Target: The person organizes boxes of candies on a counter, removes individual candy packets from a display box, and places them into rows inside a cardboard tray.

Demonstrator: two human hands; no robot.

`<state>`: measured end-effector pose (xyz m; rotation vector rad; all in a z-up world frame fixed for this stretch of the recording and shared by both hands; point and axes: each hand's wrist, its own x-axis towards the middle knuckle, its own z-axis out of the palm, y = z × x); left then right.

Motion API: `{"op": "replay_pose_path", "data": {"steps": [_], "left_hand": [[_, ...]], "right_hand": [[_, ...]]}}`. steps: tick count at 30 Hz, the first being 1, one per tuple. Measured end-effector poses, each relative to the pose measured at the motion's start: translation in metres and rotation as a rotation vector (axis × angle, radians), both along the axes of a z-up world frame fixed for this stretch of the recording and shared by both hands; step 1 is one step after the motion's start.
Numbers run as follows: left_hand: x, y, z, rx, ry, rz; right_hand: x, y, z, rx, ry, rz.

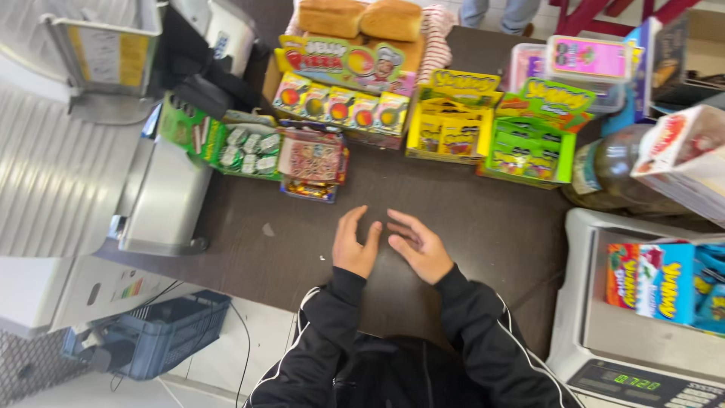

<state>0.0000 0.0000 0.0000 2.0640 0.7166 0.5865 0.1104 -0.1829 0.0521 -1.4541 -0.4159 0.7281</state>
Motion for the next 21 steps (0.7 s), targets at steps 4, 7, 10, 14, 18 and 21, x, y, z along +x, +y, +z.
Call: {"op": "replay_pose_path", "data": {"steps": [4, 7, 10, 14, 18, 21], "left_hand": [[-0.025, 0.063, 0.002, -0.024, 0.062, 0.108], [-0.037, 0.089, 0.009, -0.055, 0.04, 0.106], [-0.039, 0.108, 0.01, -0.091, 0.04, 0.088], [-0.039, 0.13, 0.006, -0.252, 0.089, 0.08], [-0.037, 0.152, 0.01, -0.422, 0.14, 0.189], [-0.036, 0.162, 0.012, -0.557, 0.128, 0.23]], "right_hand": [[0.019, 0.096, -0.01, -0.038, 0.084, 0.013], [0.033, 0.153, -0.022, -0.182, 0.137, 0.008], [0.045, 0.201, -0.039, -0.276, 0.142, -0.112], [0.061, 0.235, -0.088, -0.173, 0.256, -0.294], [0.069, 0.235, -0.08, -0.065, 0.388, -0.322], [0.071, 0.217, -0.07, -0.008, 0.4, -0.344]]}}
